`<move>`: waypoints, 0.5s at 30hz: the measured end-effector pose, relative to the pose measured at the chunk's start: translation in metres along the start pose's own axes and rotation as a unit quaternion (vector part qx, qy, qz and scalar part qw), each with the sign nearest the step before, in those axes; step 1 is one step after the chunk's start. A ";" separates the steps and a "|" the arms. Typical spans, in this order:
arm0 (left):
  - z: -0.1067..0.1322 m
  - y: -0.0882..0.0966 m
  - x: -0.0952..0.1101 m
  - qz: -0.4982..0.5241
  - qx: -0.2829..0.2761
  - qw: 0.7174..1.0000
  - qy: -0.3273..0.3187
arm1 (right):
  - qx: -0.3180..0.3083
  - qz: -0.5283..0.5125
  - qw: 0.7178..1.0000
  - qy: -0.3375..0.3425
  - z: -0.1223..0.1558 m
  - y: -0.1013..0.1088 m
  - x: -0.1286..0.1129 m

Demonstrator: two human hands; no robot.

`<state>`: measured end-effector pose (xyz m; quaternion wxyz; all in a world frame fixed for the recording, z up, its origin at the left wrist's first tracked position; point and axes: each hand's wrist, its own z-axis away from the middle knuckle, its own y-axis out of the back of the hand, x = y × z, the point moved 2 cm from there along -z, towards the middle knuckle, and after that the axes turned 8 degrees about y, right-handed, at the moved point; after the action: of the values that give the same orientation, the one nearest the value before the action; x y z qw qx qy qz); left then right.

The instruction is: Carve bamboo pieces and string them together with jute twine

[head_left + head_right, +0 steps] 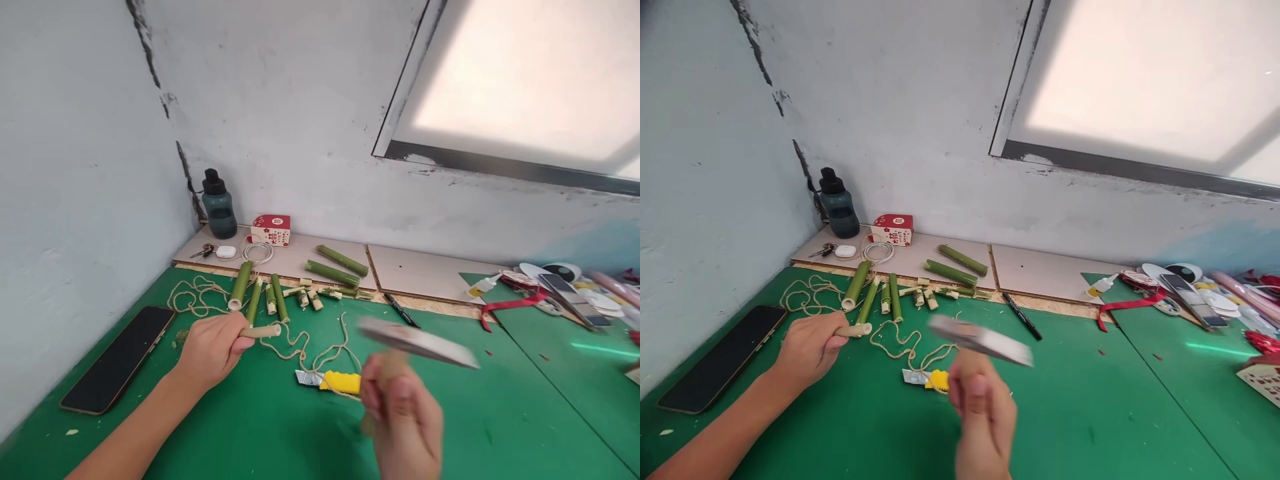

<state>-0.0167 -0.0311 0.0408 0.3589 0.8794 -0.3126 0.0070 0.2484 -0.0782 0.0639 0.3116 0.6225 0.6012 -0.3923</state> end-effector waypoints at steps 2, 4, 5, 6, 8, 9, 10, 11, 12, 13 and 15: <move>0.000 0.000 0.001 0.008 0.001 1.000 -0.005 | 0.051 -0.027 0.998 0.013 -0.001 0.002 -0.001; 0.000 0.000 0.002 0.015 0.000 1.000 -0.008 | -0.029 0.007 0.999 -0.023 -0.001 -0.002 0.000; -0.001 -0.001 0.003 0.013 -0.001 1.000 -0.006 | -0.072 0.029 0.996 -0.041 0.000 -0.005 0.002; -0.001 -0.001 0.003 0.008 -0.002 1.000 -0.003 | -0.079 0.035 0.995 -0.047 0.000 -0.006 0.003; -0.001 -0.002 0.004 0.006 -0.004 1.000 0.005 | 0.001 -0.005 1.000 -0.021 0.000 -0.004 0.002; -0.001 -0.003 0.005 0.011 -0.004 1.000 0.004 | 0.035 -0.024 0.999 -0.005 0.000 -0.003 0.002; -0.001 -0.004 0.005 0.018 -0.004 1.000 0.002 | 0.041 -0.025 0.999 -0.003 0.000 -0.003 0.001; 0.000 -0.004 0.005 0.024 -0.006 1.000 0.000 | 0.010 -0.008 1.000 -0.018 0.000 -0.004 0.002; 0.000 -0.004 0.005 0.026 -0.006 1.000 -0.002 | -0.046 0.018 0.998 -0.042 0.001 -0.006 0.002; 0.000 -0.004 0.004 0.023 -0.007 1.000 -0.001 | -0.101 0.042 0.992 -0.063 0.001 -0.008 0.003; 0.000 -0.002 0.002 0.007 -0.005 1.000 0.009 | -0.109 0.043 0.991 -0.061 0.001 -0.008 0.002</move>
<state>-0.0142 -0.0306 0.0400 0.3660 0.8753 -0.3158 0.0159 0.2404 -0.0776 0.0620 0.4301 0.5852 0.5928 -0.3481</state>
